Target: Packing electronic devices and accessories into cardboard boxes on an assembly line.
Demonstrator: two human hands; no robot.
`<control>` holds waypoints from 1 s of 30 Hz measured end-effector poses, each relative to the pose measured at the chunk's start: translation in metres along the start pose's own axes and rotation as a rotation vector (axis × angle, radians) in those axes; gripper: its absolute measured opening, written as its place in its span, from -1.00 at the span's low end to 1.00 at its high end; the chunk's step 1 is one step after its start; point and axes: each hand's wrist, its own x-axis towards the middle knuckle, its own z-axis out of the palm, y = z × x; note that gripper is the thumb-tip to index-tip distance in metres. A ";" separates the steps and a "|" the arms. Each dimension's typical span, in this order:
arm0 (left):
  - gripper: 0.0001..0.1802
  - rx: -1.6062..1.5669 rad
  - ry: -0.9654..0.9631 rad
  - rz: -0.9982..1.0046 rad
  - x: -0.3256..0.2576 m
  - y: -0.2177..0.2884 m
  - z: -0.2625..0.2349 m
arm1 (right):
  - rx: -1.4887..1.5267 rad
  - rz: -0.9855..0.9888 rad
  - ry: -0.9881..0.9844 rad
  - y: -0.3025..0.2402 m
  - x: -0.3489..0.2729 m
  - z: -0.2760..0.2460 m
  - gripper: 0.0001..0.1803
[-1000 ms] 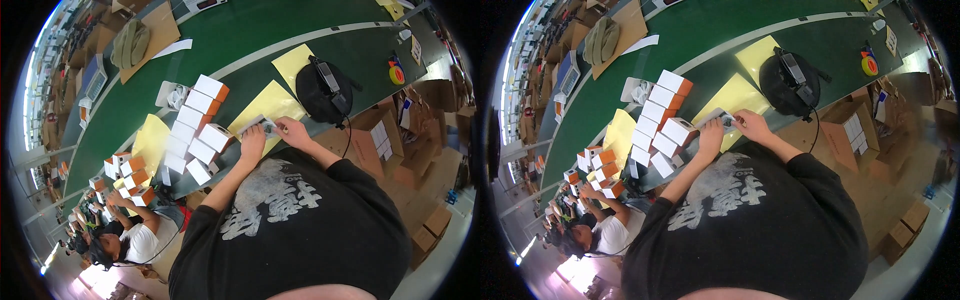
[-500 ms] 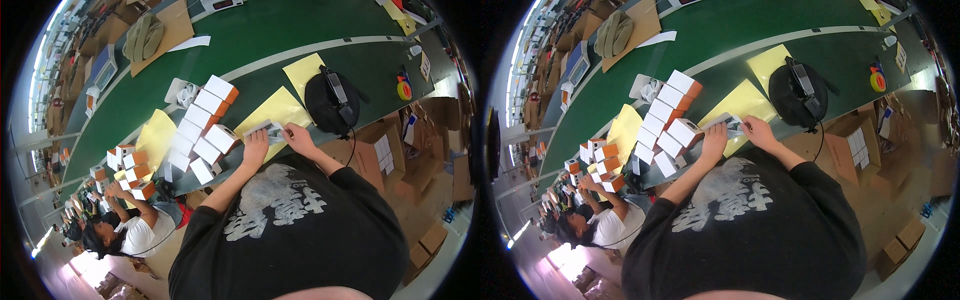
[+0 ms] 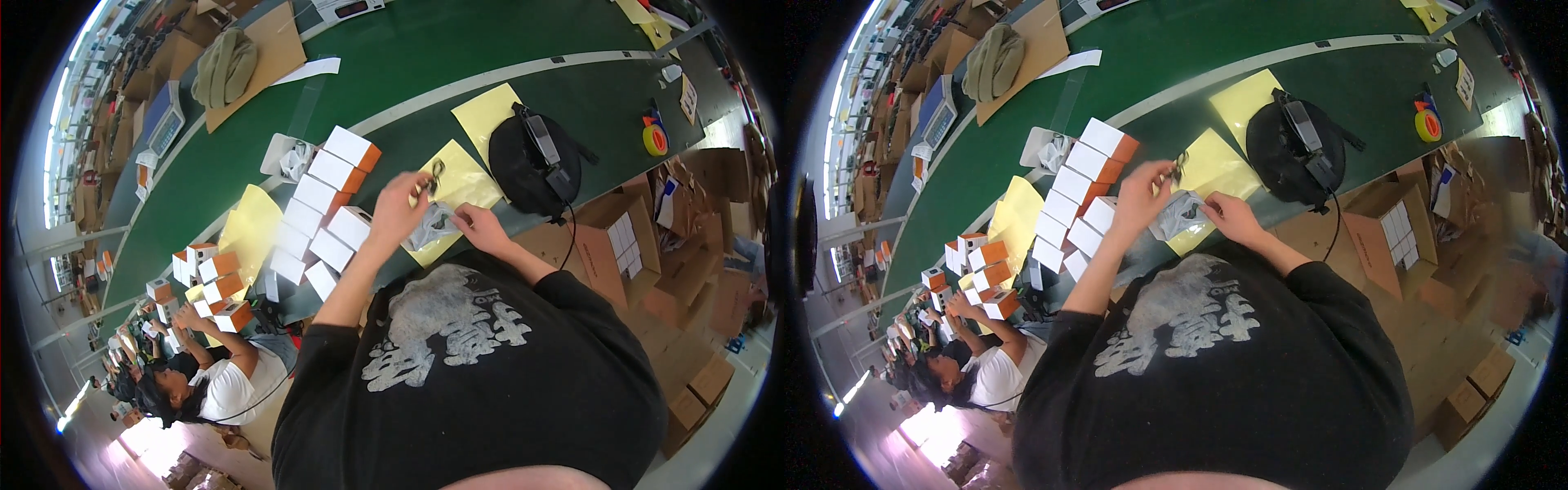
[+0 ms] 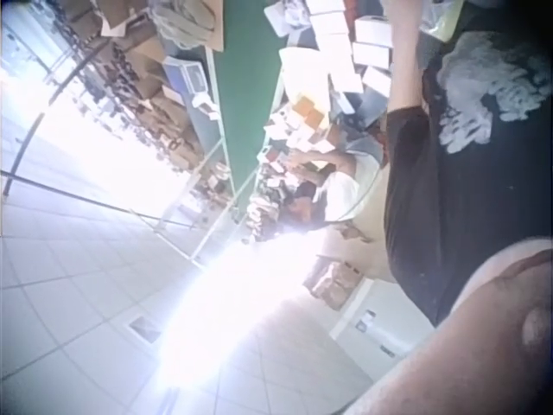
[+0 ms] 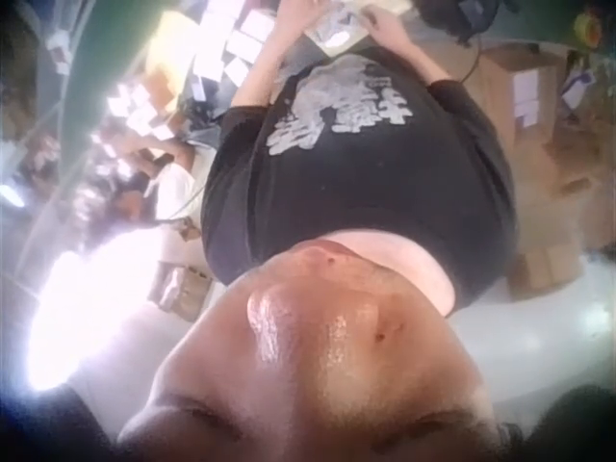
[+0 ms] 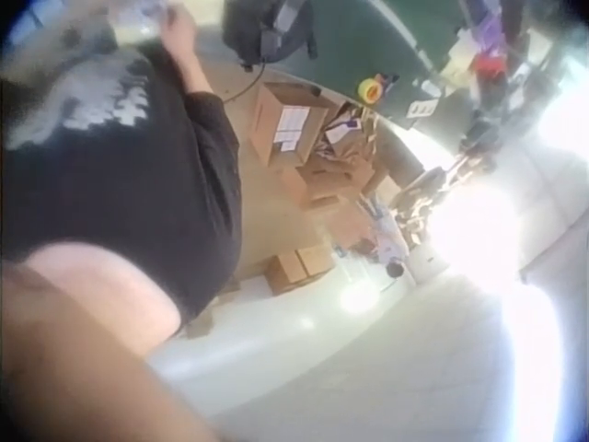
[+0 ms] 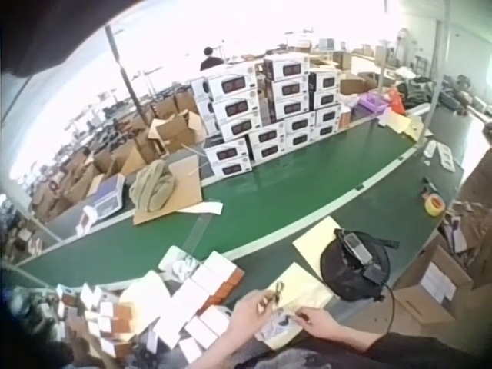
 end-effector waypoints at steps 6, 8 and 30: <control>-0.62 0.467 0.230 0.442 -0.008 0.001 0.009 | -0.148 0.046 -0.028 -0.002 -0.005 -0.006 -0.73; -0.57 0.542 0.080 0.412 -0.043 -0.003 0.028 | -0.054 0.011 -0.055 -0.005 -0.006 -0.008 -0.75; -0.78 0.284 0.016 0.055 -0.046 -0.061 0.055 | -0.121 -0.409 -0.279 0.053 0.055 0.027 -0.14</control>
